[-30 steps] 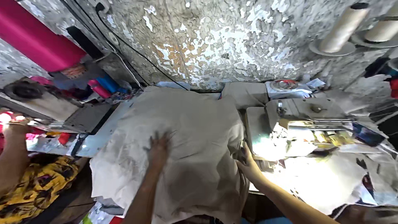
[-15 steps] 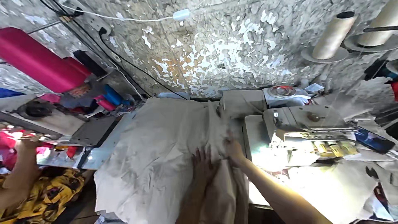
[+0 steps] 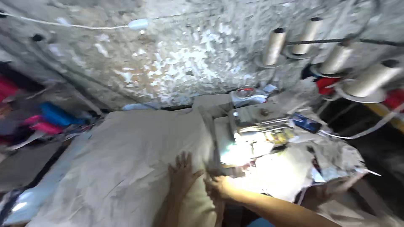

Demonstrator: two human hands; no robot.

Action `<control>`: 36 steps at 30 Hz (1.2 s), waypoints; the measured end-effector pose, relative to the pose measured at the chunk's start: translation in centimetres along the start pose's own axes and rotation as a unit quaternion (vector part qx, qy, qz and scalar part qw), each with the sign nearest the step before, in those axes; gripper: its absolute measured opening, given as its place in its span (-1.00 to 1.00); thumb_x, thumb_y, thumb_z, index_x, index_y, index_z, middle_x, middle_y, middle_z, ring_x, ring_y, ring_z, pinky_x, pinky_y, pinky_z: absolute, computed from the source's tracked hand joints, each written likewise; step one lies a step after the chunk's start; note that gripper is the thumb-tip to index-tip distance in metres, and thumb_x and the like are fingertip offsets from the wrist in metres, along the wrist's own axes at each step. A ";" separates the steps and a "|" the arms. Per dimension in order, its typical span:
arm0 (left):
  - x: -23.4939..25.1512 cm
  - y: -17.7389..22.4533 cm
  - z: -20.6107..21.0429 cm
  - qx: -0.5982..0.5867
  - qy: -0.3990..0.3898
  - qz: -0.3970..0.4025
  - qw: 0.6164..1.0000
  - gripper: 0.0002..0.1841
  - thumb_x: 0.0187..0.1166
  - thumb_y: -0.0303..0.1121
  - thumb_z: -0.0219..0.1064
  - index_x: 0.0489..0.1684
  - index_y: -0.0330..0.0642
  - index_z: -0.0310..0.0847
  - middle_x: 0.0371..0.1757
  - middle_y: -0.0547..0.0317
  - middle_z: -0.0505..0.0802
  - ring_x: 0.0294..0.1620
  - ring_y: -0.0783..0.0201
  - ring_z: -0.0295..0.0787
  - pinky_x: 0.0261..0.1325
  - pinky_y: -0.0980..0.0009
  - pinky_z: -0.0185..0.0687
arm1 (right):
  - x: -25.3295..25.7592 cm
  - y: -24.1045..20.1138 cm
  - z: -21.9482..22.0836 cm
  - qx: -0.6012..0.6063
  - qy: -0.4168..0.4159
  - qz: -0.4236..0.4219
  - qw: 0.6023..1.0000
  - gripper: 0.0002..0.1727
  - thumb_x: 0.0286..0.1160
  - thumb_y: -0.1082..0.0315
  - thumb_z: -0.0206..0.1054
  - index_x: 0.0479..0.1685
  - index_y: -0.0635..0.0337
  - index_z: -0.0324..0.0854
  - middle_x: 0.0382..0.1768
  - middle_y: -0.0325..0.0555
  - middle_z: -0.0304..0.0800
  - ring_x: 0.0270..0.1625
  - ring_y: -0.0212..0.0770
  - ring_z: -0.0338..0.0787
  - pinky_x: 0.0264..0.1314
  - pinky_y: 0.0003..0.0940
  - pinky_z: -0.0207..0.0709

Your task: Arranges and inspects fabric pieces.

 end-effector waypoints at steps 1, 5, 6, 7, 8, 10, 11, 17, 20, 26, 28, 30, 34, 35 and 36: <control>-0.4 -0.2 0.5 -0.001 0.025 0.016 1.000 0.20 0.31 0.67 0.02 0.92 -0.01 0.00 0.88 -0.22 0.14 0.87 -0.40 -0.09 0.69 -0.58 -0.31 | -0.6 0.7 0.6 0.027 0.020 -0.026 0.999 -0.36 0.76 0.13 0.23 0.81 -0.01 0.27 0.65 0.27 0.42 0.63 0.35 0.46 0.59 0.37 0.29; 0.1 -0.6 0.0 -0.039 0.008 0.025 0.999 -0.06 0.56 0.41 0.07 0.91 0.06 0.06 0.89 -0.19 0.13 0.87 -0.42 -0.13 0.64 -0.65 -0.43 | -1.2 2.4 2.1 0.134 0.108 -0.101 0.980 -0.40 0.62 0.10 0.40 0.64 0.02 0.53 0.61 0.36 0.45 0.63 0.35 0.45 0.65 0.28 0.27; 0.4 -0.5 -0.5 -0.062 0.007 0.017 0.998 -0.18 0.66 0.32 0.03 0.88 0.08 0.15 0.88 -0.16 0.19 0.86 -0.41 -0.07 0.63 -0.66 -0.39 | -1.3 2.6 2.3 0.153 0.124 -0.115 0.974 -0.43 0.59 0.13 0.43 0.59 0.05 0.58 0.59 0.39 0.45 0.62 0.37 0.46 0.64 0.29 0.28; 0.8 -0.3 -1.1 -0.094 0.002 -0.004 0.996 -0.28 0.73 0.25 -0.01 0.82 0.08 0.27 0.84 -0.12 0.29 0.85 -0.37 0.04 0.64 -0.63 -0.30 | -1.5 2.9 2.6 0.172 0.141 -0.130 0.966 -0.46 0.56 0.17 0.45 0.52 0.09 0.63 0.59 0.41 0.45 0.62 0.37 0.46 0.65 0.28 0.27; 1.4 0.3 -1.9 -0.133 0.001 -0.026 0.991 -0.31 0.76 0.22 -0.01 0.73 -0.01 0.40 0.76 -0.16 0.43 0.78 -0.35 0.22 0.63 -0.59 -0.12 | -1.8 3.1 2.8 0.192 0.161 -0.147 0.957 -0.51 0.55 0.21 0.46 0.45 0.14 0.69 0.59 0.42 0.45 0.63 0.35 0.46 0.67 0.25 0.27; 2.4 2.8 -4.3 -0.186 -0.024 -0.062 0.980 -0.33 0.77 0.10 0.12 0.66 -0.26 0.39 0.63 -0.37 0.52 0.62 -0.39 0.44 0.55 -0.45 0.26 | -2.7 3.7 3.5 0.236 0.198 -0.179 0.934 -0.59 0.54 0.28 0.45 0.31 0.28 0.75 0.58 0.44 0.46 0.66 0.33 0.44 0.71 0.19 0.26; 2.8 4.3 -5.1 -0.187 -0.029 -0.069 0.980 -0.33 0.79 0.02 0.14 0.73 -0.29 0.30 0.68 -0.40 0.45 0.63 -0.41 0.42 0.55 -0.40 0.30 | -3.5 3.8 3.6 0.262 0.209 -0.190 0.923 -0.61 0.54 0.32 0.43 0.27 0.36 0.75 0.58 0.45 0.47 0.68 0.31 0.44 0.72 0.14 0.26; 5.5 5.8 -0.4 -0.135 0.091 0.000 0.987 -0.39 0.83 -0.19 0.06 0.83 -0.24 0.15 0.82 -0.34 0.25 0.82 -0.42 0.07 0.70 -0.50 -0.15 | -8.8 5.1 1.9 0.254 0.329 -0.198 0.888 -0.70 0.59 0.48 0.31 0.19 0.40 0.78 0.33 0.26 0.77 0.38 0.08 0.79 0.47 -0.05 0.60; 6.2 5.8 1.0 -0.085 0.109 0.005 0.990 -0.37 0.83 -0.12 0.01 0.83 -0.24 0.15 0.82 -0.38 0.22 0.83 -0.45 0.03 0.68 -0.56 -0.21 | -9.4 5.4 2.1 0.264 0.340 -0.199 0.880 -0.72 0.62 0.49 0.29 0.18 0.40 0.78 0.28 0.21 0.81 0.35 0.01 0.82 0.46 -0.11 0.62; 6.0 4.3 0.6 -0.135 0.105 0.022 0.985 -0.42 0.85 -0.17 -0.02 0.81 -0.22 0.20 0.83 -0.28 0.26 0.85 -0.34 0.06 0.74 -0.48 -0.25 | -7.8 4.4 4.1 0.247 0.298 -0.222 0.895 -0.73 0.60 0.50 0.31 0.17 0.36 0.79 0.19 0.16 0.86 0.19 0.03 0.89 0.22 -0.01 0.73; 6.1 3.5 0.9 -0.163 0.143 0.018 0.976 -0.44 0.82 -0.21 -0.07 0.74 -0.29 0.30 0.77 -0.24 0.39 0.82 -0.31 0.17 0.76 -0.44 -0.21 | -8.1 4.4 4.6 0.230 0.320 -0.236 0.888 -0.74 0.58 0.51 0.32 0.13 0.36 0.81 0.15 0.15 0.89 0.15 0.02 0.91 0.17 -0.03 0.75; 6.3 3.1 0.9 -0.199 0.157 0.003 0.967 -0.45 0.82 -0.20 -0.07 0.69 -0.31 0.38 0.73 -0.23 0.45 0.81 -0.30 0.20 0.77 -0.42 -0.22 | -8.6 4.9 5.0 0.224 0.332 -0.234 0.886 -0.75 0.58 0.51 0.32 0.11 0.34 0.82 0.11 0.12 0.90 0.13 0.00 0.92 0.17 -0.04 0.76; 6.9 2.3 -2.2 -0.246 0.058 -0.082 0.964 -0.54 0.89 -0.19 -0.01 0.56 -0.23 0.56 0.64 -0.16 0.59 0.73 -0.23 0.36 0.72 -0.33 0.05 | -9.6 5.3 4.9 0.234 0.317 -0.189 0.899 -0.73 0.59 0.51 0.29 0.15 0.35 0.80 0.05 0.14 0.91 0.07 0.02 0.93 0.17 0.03 0.74; 7.0 2.1 -3.6 -0.262 0.039 -0.111 0.958 -0.55 0.88 -0.18 0.01 0.44 -0.31 0.64 0.49 -0.29 0.69 0.61 -0.29 0.50 0.63 -0.32 0.19 | -9.6 5.1 4.5 0.236 0.308 -0.183 0.903 -0.73 0.60 0.51 0.28 0.16 0.35 0.79 0.05 0.15 0.91 0.07 0.04 0.92 0.17 0.04 0.73; 7.2 1.9 -5.0 -0.279 0.027 -0.132 0.951 -0.55 0.87 -0.19 0.05 0.34 -0.40 0.67 0.35 -0.41 0.74 0.49 -0.33 0.58 0.55 -0.32 0.27 | -9.3 4.8 3.8 0.239 0.299 -0.184 0.905 -0.72 0.62 0.50 0.26 0.17 0.36 0.78 0.05 0.17 0.90 0.07 0.05 0.91 0.19 0.05 0.71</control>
Point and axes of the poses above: each hand's wrist, its own x-axis towards the middle knuckle, its own z-axis out of the palm, y = z × x, the point moved 1 cm from there along x, towards the middle knuckle
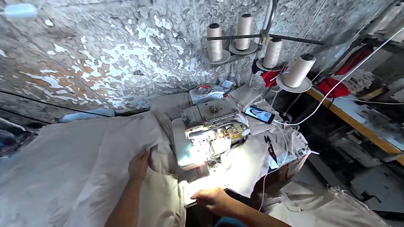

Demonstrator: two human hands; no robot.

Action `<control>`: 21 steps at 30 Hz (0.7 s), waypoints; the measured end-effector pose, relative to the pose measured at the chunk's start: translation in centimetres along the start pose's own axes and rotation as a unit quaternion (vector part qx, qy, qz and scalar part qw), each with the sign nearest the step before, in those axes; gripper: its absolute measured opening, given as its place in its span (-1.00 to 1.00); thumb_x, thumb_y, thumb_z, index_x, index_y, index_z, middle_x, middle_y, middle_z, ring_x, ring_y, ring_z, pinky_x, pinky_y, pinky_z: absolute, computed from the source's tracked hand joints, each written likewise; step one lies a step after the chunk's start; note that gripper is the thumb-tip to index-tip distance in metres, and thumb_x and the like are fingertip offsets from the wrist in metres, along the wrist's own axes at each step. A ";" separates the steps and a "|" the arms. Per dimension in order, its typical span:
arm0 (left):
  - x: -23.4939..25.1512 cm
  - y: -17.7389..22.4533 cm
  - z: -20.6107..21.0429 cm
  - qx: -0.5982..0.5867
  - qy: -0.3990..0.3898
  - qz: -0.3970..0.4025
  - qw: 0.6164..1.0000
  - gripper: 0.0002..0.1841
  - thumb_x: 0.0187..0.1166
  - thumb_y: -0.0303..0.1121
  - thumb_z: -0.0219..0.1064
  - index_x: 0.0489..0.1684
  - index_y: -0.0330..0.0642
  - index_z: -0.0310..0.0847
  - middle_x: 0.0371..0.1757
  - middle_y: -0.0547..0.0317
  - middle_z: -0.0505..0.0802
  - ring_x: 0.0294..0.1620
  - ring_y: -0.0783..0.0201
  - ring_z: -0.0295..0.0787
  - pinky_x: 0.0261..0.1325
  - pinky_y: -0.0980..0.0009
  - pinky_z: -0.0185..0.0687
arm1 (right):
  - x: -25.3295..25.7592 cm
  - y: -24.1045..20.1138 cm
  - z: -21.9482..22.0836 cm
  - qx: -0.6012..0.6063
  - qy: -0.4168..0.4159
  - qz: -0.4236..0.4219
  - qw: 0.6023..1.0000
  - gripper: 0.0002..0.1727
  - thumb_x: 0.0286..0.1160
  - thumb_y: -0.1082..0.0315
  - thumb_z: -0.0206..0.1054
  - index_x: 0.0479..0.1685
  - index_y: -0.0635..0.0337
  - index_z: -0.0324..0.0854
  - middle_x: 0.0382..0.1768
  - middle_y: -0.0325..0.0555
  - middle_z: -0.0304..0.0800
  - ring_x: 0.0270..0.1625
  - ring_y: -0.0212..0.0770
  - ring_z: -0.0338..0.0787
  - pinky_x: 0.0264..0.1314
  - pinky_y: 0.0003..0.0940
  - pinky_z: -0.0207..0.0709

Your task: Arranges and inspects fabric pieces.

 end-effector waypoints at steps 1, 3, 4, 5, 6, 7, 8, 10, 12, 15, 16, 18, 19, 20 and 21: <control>0.0 0.6 -1.3 -0.014 -0.002 -0.011 1.000 -0.58 0.85 -0.23 0.10 0.23 -0.48 0.68 0.23 -0.48 0.76 0.36 -0.34 0.64 0.46 -0.31 0.33 | 0.9 -0.5 0.0 0.006 -0.006 -0.004 1.000 -0.72 0.65 0.49 0.23 0.17 0.38 0.78 0.04 0.19 0.90 0.06 0.06 0.91 0.19 0.04 0.70; -1.3 2.7 -4.2 -0.045 0.009 -0.020 0.999 -0.63 0.83 -0.31 0.14 0.14 -0.55 0.65 0.07 -0.47 0.75 0.13 -0.23 0.67 0.29 -0.21 0.44 | 3.5 -1.8 0.2 0.032 -0.020 -0.009 0.999 -0.71 0.69 0.47 0.20 0.15 0.42 0.77 0.02 0.23 0.89 0.09 0.05 0.89 0.27 -0.01 0.67; -2.3 3.9 -5.5 -0.065 0.021 -0.020 0.997 -0.66 0.83 -0.34 0.12 0.14 -0.54 0.62 -0.01 -0.38 0.74 -0.02 -0.09 0.64 0.15 -0.10 0.47 | 5.1 -2.5 0.5 0.053 -0.026 -0.005 0.998 -0.71 0.70 0.47 0.20 0.15 0.45 0.77 0.00 0.24 0.88 0.07 0.02 0.88 0.29 -0.05 0.65; -3.3 4.7 -6.9 -0.082 0.032 -0.022 0.996 -0.66 0.83 -0.34 0.12 0.20 -0.51 0.63 -0.01 -0.34 0.76 -0.07 -0.04 0.65 0.10 -0.08 0.51 | 6.8 -3.1 1.0 0.068 -0.028 0.003 0.997 -0.71 0.69 0.47 0.21 0.14 0.46 0.77 -0.02 0.24 0.88 0.05 0.00 0.88 0.27 -0.08 0.65; -4.2 5.2 -8.0 -0.096 0.043 -0.024 0.994 -0.66 0.83 -0.33 0.12 0.24 -0.46 0.63 -0.02 -0.28 0.77 -0.13 0.04 0.65 0.03 -0.02 0.55 | 8.5 -3.8 1.6 0.069 -0.026 0.024 0.997 -0.71 0.68 0.46 0.22 0.16 0.45 0.76 0.00 0.24 0.88 0.06 0.00 0.87 0.28 -0.09 0.65; -4.9 5.3 -9.0 -0.112 0.053 -0.025 0.992 -0.66 0.83 -0.32 0.13 0.28 -0.42 0.63 -0.02 -0.23 0.78 -0.17 0.10 0.65 -0.01 0.04 0.57 | 10.4 -4.6 2.2 0.060 -0.019 0.048 0.997 -0.69 0.67 0.45 0.24 0.22 0.44 0.73 0.06 0.26 0.86 0.11 0.02 0.86 0.32 -0.09 0.64; -5.5 5.2 -9.9 -0.121 0.066 -0.020 0.990 -0.67 0.83 -0.31 0.15 0.27 -0.38 0.65 -0.10 -0.13 0.78 -0.26 0.20 0.61 -0.11 0.15 0.57 | 12.4 -5.4 2.7 0.042 -0.017 0.083 0.996 -0.62 0.67 0.41 0.23 0.35 0.41 0.65 0.19 0.28 0.80 0.22 0.07 0.81 0.40 -0.05 0.59; -6.8 4.7 -11.6 -0.128 0.080 -0.001 0.989 -0.68 0.83 -0.30 0.14 0.23 -0.36 0.66 -0.28 0.00 0.73 -0.45 0.33 0.49 -0.31 0.30 0.49 | 16.5 -6.4 3.6 0.000 -0.003 0.134 0.991 -0.48 0.70 0.32 0.24 0.59 0.35 0.46 0.49 0.29 0.60 0.51 0.15 0.63 0.62 0.03 0.43; -8.0 4.3 -12.9 -0.140 0.084 0.018 0.986 -0.69 0.82 -0.34 0.14 0.26 -0.37 0.67 -0.25 -0.01 0.76 -0.42 0.34 0.53 -0.27 0.30 0.53 | 20.2 -6.2 4.8 -0.056 0.013 0.172 0.983 -0.34 0.70 0.21 0.29 0.74 0.25 0.29 0.69 0.27 0.35 0.65 0.26 0.47 0.63 0.19 0.37; -9.7 4.4 -14.5 -0.202 0.083 0.021 0.976 -0.71 0.82 -0.38 0.12 0.24 -0.35 0.68 -0.15 0.06 0.82 -0.29 0.40 0.65 -0.13 0.34 0.60 | 22.9 -5.2 6.5 -0.128 0.005 0.222 0.967 -0.20 0.61 0.27 0.35 0.84 0.17 0.10 0.79 0.29 0.14 0.72 0.38 0.30 0.57 0.38 0.31; -10.1 4.4 -15.0 -0.237 0.083 0.011 0.968 -0.72 0.82 -0.40 0.11 0.22 -0.33 0.69 -0.17 0.13 0.82 -0.30 0.45 0.66 -0.15 0.40 0.61 | 23.1 -5.0 7.0 -0.145 -0.006 0.231 0.962 -0.27 0.58 0.33 0.35 0.78 0.17 0.21 0.74 0.31 0.22 0.68 0.41 0.34 0.52 0.40 0.35; -10.6 4.1 -15.9 -0.304 0.088 -0.019 0.948 -0.75 0.81 -0.42 0.12 0.18 -0.29 0.70 -0.22 0.18 0.83 -0.35 0.46 0.69 -0.24 0.46 0.64 | 23.0 -5.1 7.8 -0.167 -0.044 0.239 0.956 -0.48 0.62 0.39 0.25 0.60 0.14 0.48 0.63 0.29 0.40 0.63 0.38 0.41 0.50 0.36 0.38; -10.6 3.9 -16.3 -0.331 0.090 -0.034 0.939 -0.76 0.81 -0.43 0.12 0.17 -0.28 0.69 -0.25 0.19 0.82 -0.37 0.46 0.69 -0.26 0.47 0.64 | 22.9 -5.5 7.8 -0.179 -0.055 0.243 0.952 -0.55 0.68 0.38 0.20 0.53 0.11 0.55 0.59 0.25 0.48 0.59 0.33 0.48 0.48 0.31 0.42; -10.6 3.8 -16.7 -0.350 0.094 -0.046 0.931 -0.77 0.81 -0.44 0.11 0.17 -0.27 0.66 -0.26 0.20 0.81 -0.40 0.46 0.69 -0.30 0.49 0.64 | 23.0 -5.8 7.6 -0.184 -0.058 0.253 0.948 -0.57 0.69 0.38 0.17 0.50 0.10 0.58 0.55 0.22 0.53 0.55 0.29 0.55 0.47 0.28 0.45; -10.7 3.8 -17.0 -0.365 0.099 -0.053 0.924 -0.77 0.80 -0.46 0.10 0.20 -0.26 0.63 -0.25 0.21 0.79 -0.41 0.47 0.69 -0.33 0.52 0.63 | 23.2 -6.0 7.1 -0.173 -0.053 0.264 0.947 -0.57 0.67 0.40 0.18 0.50 0.10 0.58 0.53 0.22 0.56 0.51 0.29 0.60 0.45 0.29 0.47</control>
Point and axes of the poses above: each hand's wrist, its own x-axis towards the middle knuckle, its own z-axis out of the palm, y = z × x, the point moved 1 cm from there along x, towards the middle knuckle
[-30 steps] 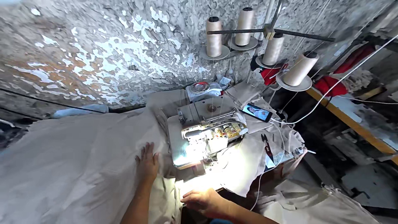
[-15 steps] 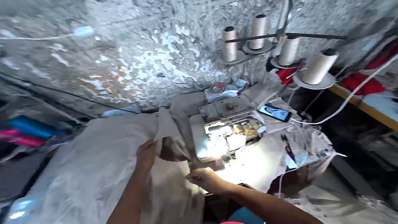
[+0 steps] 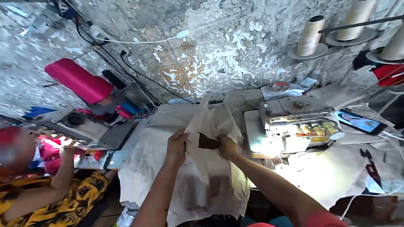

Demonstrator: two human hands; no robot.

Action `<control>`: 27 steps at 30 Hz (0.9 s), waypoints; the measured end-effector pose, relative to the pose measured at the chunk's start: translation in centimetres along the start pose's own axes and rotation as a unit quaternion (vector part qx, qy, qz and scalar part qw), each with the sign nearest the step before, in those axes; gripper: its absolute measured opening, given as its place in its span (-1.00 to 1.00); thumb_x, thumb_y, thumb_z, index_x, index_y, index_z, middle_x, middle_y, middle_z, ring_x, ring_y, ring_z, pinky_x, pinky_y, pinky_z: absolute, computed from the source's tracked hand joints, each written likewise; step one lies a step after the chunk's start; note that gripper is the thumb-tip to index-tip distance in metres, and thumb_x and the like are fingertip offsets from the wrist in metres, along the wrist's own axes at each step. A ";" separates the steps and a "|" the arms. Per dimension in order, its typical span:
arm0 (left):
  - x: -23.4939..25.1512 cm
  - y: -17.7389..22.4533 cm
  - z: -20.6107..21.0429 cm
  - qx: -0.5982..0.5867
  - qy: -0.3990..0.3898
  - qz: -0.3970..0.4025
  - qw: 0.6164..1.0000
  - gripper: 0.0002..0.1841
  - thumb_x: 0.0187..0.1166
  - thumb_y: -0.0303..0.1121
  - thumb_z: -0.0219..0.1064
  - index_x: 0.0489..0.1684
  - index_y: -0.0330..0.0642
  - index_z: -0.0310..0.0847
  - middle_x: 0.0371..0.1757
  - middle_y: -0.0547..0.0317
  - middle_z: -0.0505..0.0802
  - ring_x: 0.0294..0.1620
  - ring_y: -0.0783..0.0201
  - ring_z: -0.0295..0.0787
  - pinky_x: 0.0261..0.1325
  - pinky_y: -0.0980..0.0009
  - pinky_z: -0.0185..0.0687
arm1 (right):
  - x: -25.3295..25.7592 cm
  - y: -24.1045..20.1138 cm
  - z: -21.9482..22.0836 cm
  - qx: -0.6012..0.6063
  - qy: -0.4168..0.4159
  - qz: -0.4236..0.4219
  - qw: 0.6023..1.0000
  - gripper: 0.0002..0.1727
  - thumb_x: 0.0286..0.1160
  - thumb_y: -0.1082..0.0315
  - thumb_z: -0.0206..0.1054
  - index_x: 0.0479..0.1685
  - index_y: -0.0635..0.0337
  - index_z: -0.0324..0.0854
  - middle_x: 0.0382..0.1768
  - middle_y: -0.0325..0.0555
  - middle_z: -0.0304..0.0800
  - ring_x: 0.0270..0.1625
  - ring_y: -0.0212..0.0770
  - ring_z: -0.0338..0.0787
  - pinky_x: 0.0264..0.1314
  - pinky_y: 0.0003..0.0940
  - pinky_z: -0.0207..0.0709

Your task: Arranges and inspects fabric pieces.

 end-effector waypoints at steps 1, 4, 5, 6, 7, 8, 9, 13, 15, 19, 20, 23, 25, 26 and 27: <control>0.0 0.3 -0.1 -0.005 0.008 0.004 1.000 -0.77 0.79 -0.48 0.09 0.22 -0.23 0.61 -0.22 0.22 0.78 -0.40 0.48 0.68 -0.35 0.54 0.61 | 0.2 0.0 -0.7 0.036 0.002 0.010 0.999 -0.58 0.68 0.40 0.18 0.48 0.13 0.59 0.49 0.24 0.60 0.48 0.29 0.63 0.44 0.30 0.47; 0.3 2.3 -0.7 0.037 0.017 0.084 0.996 -0.62 0.73 -0.57 0.02 0.43 -0.16 0.54 0.00 0.20 0.77 -0.29 0.49 0.66 -0.26 0.51 0.59 | 0.7 -0.8 -3.4 0.243 0.046 -0.028 0.969 -0.65 0.73 0.43 0.20 0.39 0.33 0.60 0.32 0.36 0.68 0.35 0.27 0.67 0.39 0.26 0.48; 0.5 3.5 -1.0 0.056 0.029 0.126 0.990 -0.60 0.70 -0.59 -0.01 0.42 -0.18 0.56 0.02 0.24 0.78 -0.31 0.54 0.65 -0.28 0.55 0.59 | 0.0 -1.8 -5.2 0.295 0.059 -0.055 0.952 -0.65 0.73 0.47 0.20 0.40 0.37 0.59 0.30 0.33 0.68 0.31 0.17 0.67 0.38 0.16 0.49; 0.6 4.8 -1.6 0.067 0.033 0.162 0.984 -0.58 0.69 -0.59 -0.03 0.41 -0.19 0.58 0.08 0.28 0.80 -0.26 0.58 0.67 -0.22 0.56 0.59 | -1.1 -2.9 -7.3 0.322 0.079 -0.085 0.940 -0.66 0.71 0.49 0.22 0.38 0.39 0.60 0.28 0.29 0.71 0.28 0.08 0.71 0.38 0.07 0.52; 0.4 6.2 -2.4 0.078 0.033 0.198 0.976 -0.59 0.70 -0.58 -0.03 0.38 -0.20 0.61 0.13 0.32 0.82 -0.20 0.62 0.70 -0.15 0.58 0.63 | -2.2 -3.6 -9.2 0.332 0.103 -0.124 0.929 -0.70 0.67 0.52 0.22 0.29 0.40 0.63 0.16 0.20 0.75 0.14 -0.06 0.73 0.26 -0.06 0.58; 0.0 7.5 -3.2 0.090 0.025 0.231 0.969 -0.61 0.70 -0.57 -0.02 0.33 -0.19 0.65 0.16 0.36 0.83 -0.14 0.64 0.73 -0.09 0.60 0.65 | -3.2 -3.9 -10.8 0.337 0.122 -0.160 0.920 -0.76 0.64 0.53 0.22 0.17 0.37 0.66 0.02 0.05 0.76 -0.02 -0.24 0.71 0.08 -0.22 0.60; -0.7 8.7 -4.0 0.103 0.011 0.259 0.960 -0.62 0.69 -0.55 -0.01 0.27 -0.15 0.70 0.13 0.43 0.85 -0.12 0.67 0.73 -0.07 0.63 0.65 | -4.5 -4.0 -12.2 0.342 0.133 -0.194 0.910 -0.83 0.62 0.54 0.23 0.06 0.33 0.67 -0.09 -0.08 0.75 -0.11 -0.37 0.69 0.02 -0.34 0.60; -4.2 9.9 -7.2 0.132 -0.179 0.298 0.928 -0.71 0.66 -0.41 0.15 0.01 0.09 0.84 -0.11 0.51 0.91 -0.28 0.62 0.77 -0.24 0.68 0.69 | -12.4 -2.8 -15.7 0.318 0.141 -0.272 0.897 -0.71 0.54 0.65 0.20 0.12 0.17 0.59 -0.23 -0.23 0.76 -0.33 -0.49 0.69 -0.29 -0.54 0.62; -3.6 8.3 -7.9 0.144 -0.309 0.286 0.896 -0.79 0.68 -0.20 0.30 0.09 0.18 0.84 -0.01 0.47 0.90 -0.12 0.57 0.81 -0.10 0.65 0.73 | -14.9 -1.1 -16.0 0.273 0.119 -0.286 0.911 -0.49 0.36 0.77 0.25 0.30 0.15 0.49 -0.31 -0.18 0.78 -0.46 -0.45 0.67 -0.44 -0.49 0.59; -1.3 7.9 -5.7 0.290 -0.269 0.250 0.884 -0.66 0.50 -0.53 0.26 0.14 -0.04 0.85 0.03 0.25 0.95 -0.12 0.47 0.87 -0.06 0.51 0.78 | -13.4 1.3 -15.5 0.083 0.089 -0.223 0.967 -0.53 0.46 0.56 0.44 0.39 0.14 0.64 -0.22 0.10 0.84 -0.28 -0.04 0.78 -0.13 0.01 0.68; -1.0 8.6 -5.1 0.347 -0.208 0.261 0.876 -0.69 0.56 -0.62 0.24 0.16 -0.22 0.81 0.03 0.04 0.92 -0.13 0.35 0.83 -0.03 0.36 0.74 | -12.6 1.5 -15.6 0.058 0.120 -0.215 0.967 -0.59 0.52 0.50 0.43 0.36 0.12 0.69 -0.13 0.15 0.87 -0.16 0.09 0.84 -0.03 0.16 0.68; 0.7 7.1 -6.0 0.285 -0.074 0.423 0.857 -0.66 0.58 -0.63 0.07 0.18 -0.71 0.60 0.14 -0.39 0.80 0.17 0.15 0.78 0.35 0.28 0.62 | -12.2 0.9 -16.2 0.050 0.286 -0.286 0.913 -0.63 0.51 0.56 0.34 0.28 0.16 0.78 -0.01 0.13 0.92 -0.06 0.15 0.91 0.00 0.26 0.69; -0.6 5.0 -5.0 0.082 -0.014 0.385 0.919 -0.74 0.62 -0.61 0.05 0.07 -0.66 0.55 -0.01 -0.02 0.81 0.07 0.46 0.77 0.23 0.60 0.60 | -14.2 -0.1 -16.2 0.031 0.361 -0.355 0.862 -0.50 0.36 0.69 0.35 0.33 0.20 0.75 0.05 0.08 0.91 -0.15 0.03 0.91 -0.23 0.06 0.74; -1.8 3.5 -4.5 0.014 0.008 0.328 0.944 -0.81 0.66 -0.55 0.11 0.02 -0.50 0.56 -0.12 0.22 0.82 -0.05 0.60 0.76 0.10 0.67 0.63 | -15.1 0.1 -15.6 0.019 0.375 -0.376 0.847 -0.45 0.27 0.73 0.38 0.34 0.22 0.73 0.02 0.08 0.88 -0.19 -0.02 0.88 -0.31 -0.04 0.74; -3.1 1.5 -4.6 -0.006 0.003 0.287 0.958 -0.82 0.69 -0.48 0.20 0.08 -0.38 0.58 -0.12 0.34 0.84 -0.08 0.63 0.78 0.08 0.64 0.69 | -15.4 0.8 -14.6 0.009 0.379 -0.388 0.840 -0.42 0.14 0.74 0.42 0.30 0.25 0.75 -0.03 0.09 0.89 -0.24 -0.03 0.88 -0.35 -0.07 0.73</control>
Point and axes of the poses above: each hand's wrist, its own x-axis towards the middle knuckle, its own z-axis out of the palm, y = z × x, the point moved 1 cm from there along x, towards the middle knuckle
